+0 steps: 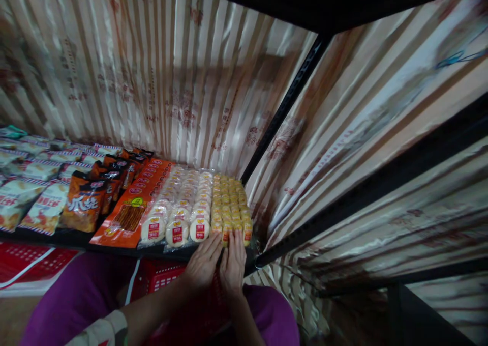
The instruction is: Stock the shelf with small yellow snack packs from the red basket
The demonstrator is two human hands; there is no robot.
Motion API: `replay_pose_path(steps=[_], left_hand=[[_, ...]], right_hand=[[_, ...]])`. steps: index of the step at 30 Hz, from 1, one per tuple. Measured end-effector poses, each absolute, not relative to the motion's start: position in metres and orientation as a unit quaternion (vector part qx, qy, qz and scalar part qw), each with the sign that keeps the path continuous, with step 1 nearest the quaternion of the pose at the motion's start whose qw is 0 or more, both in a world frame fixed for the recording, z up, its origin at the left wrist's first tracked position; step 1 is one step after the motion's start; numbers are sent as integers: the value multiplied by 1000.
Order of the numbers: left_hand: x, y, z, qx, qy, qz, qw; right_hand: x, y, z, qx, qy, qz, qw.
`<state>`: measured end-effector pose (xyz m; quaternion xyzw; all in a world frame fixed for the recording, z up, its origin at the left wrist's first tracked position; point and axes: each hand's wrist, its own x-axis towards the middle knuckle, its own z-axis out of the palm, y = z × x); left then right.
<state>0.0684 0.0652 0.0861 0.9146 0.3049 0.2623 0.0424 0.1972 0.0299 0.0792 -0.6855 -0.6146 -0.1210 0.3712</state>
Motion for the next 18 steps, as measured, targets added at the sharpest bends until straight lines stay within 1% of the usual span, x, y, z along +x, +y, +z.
replay_pose_path(steps=[5,12,16,18], left_hand=[[64,71,87,924,286,244,63],[60,72,85,923,264,268,85],[61,74,84,919,250,290,90],[59,74,85,921,242,296,81]], right_hand=[[197,31,65,-681,-629,-134,351],[191,30,77,-662,-636,-147,369],[188,32,80,-655,-656,-112,359],[185,32,81,-655,-653,-97,368]])
